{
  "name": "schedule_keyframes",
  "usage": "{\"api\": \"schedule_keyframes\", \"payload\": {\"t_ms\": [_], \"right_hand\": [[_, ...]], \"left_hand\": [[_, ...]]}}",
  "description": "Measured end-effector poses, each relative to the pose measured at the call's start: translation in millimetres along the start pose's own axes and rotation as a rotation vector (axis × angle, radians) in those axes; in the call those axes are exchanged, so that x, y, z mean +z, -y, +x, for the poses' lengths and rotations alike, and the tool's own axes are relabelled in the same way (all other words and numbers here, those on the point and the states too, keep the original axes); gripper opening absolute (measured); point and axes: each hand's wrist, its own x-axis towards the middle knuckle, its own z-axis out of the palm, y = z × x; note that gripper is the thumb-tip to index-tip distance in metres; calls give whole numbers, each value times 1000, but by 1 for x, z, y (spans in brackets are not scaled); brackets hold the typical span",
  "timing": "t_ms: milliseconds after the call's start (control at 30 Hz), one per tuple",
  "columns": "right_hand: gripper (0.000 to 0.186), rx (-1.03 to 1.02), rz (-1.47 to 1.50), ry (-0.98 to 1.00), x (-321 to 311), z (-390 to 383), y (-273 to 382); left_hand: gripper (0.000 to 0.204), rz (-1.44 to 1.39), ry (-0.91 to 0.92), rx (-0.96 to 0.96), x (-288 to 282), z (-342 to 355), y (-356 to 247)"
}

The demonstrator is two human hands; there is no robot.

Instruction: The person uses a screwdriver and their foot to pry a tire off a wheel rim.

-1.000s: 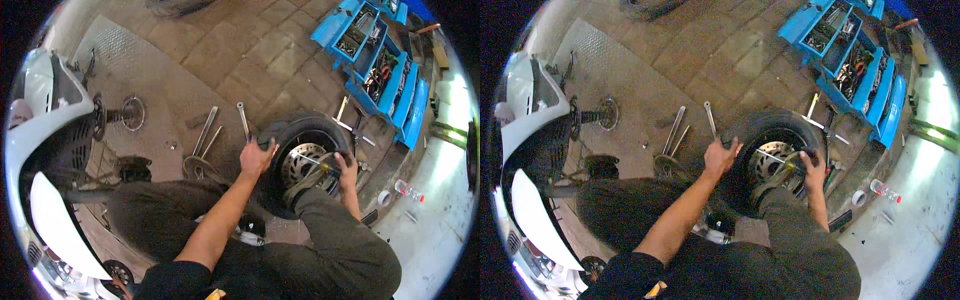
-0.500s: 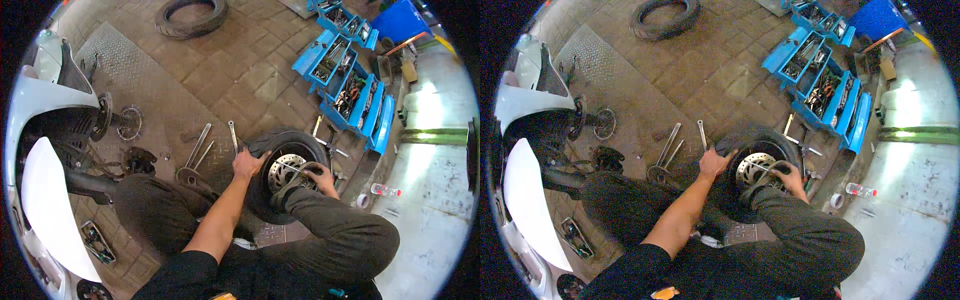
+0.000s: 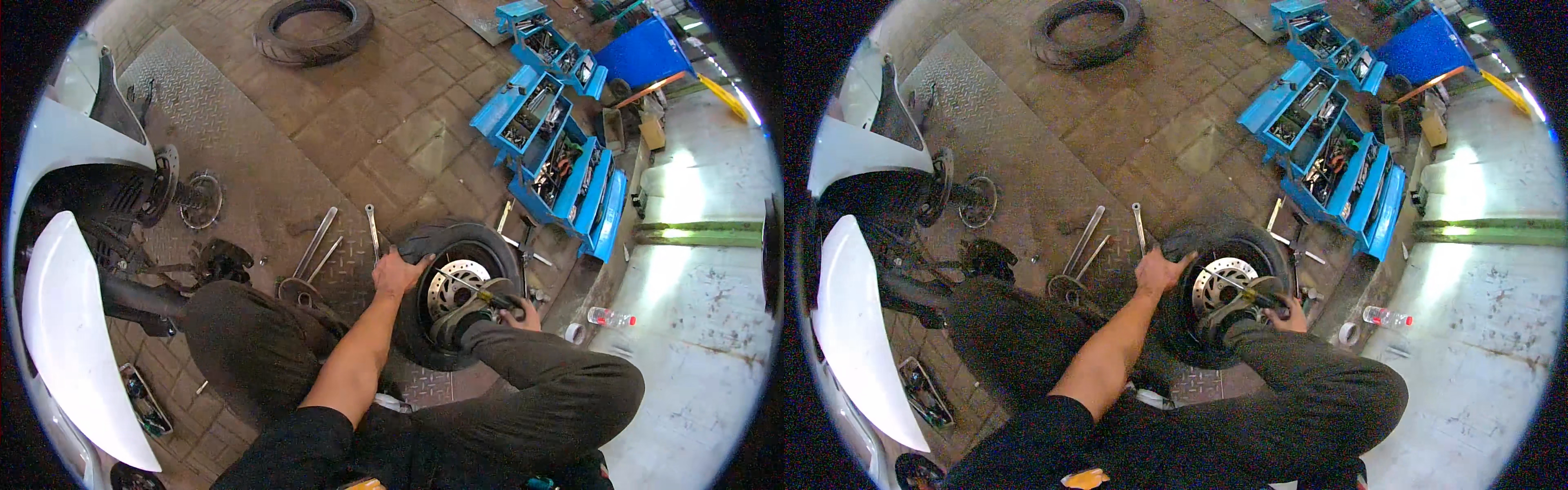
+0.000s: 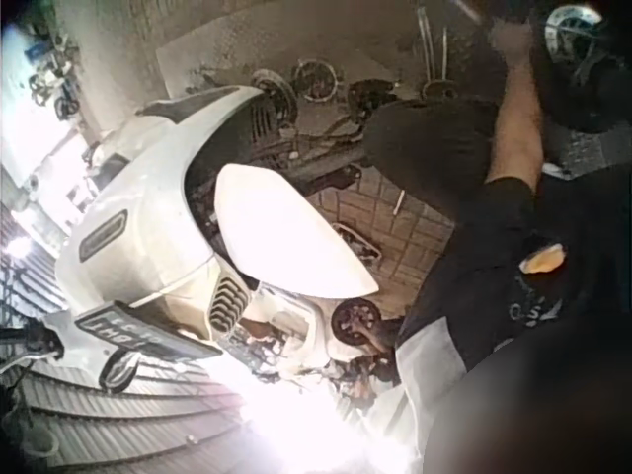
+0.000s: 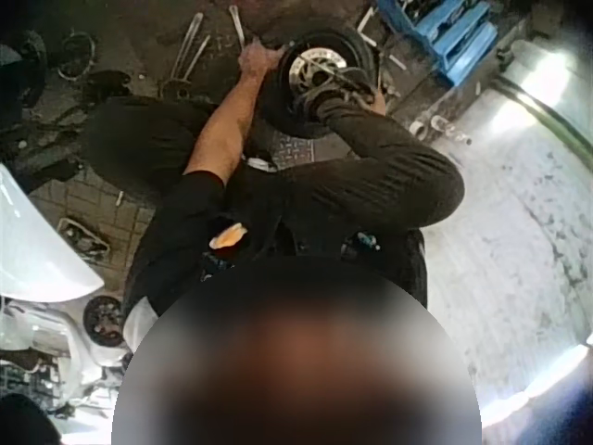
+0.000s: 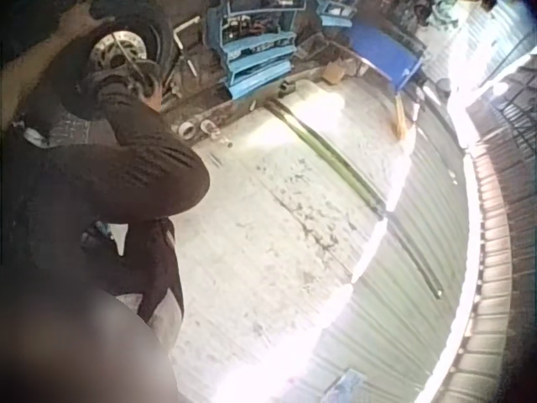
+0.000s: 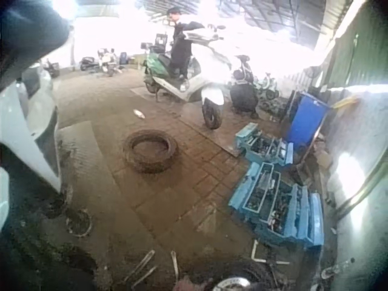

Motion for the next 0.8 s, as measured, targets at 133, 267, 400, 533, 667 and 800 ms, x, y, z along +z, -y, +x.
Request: {"api": "schedule_keyframes", "payload": {"t_ms": [133, 267, 400, 533, 667, 800], "right_hand": [[52, 53, -19, -185, 1, -59, -45], [50, 223, -39, -207, -23, -127, -56], [48, 326, -62, -240, -40, -172, -61], [47, 368, -77, -268, -56, -195, -66], [45, 351, -82, -288, -67, -199, -56], [43, 322, -81, -319, -80, -199, -46]], "left_hand": [[115, 17, 1, 12, -2, 8, 8], [114, 5, 44, -6, -11, 1, 0], [114, -21, 35, 28, -5, 6, 5], [114, -18, 32, 41, 1, 2, 2], [115, 5, 37, 33, -6, 1, 0], [118, 19, 100, 23, -13, 1, -1]]}}
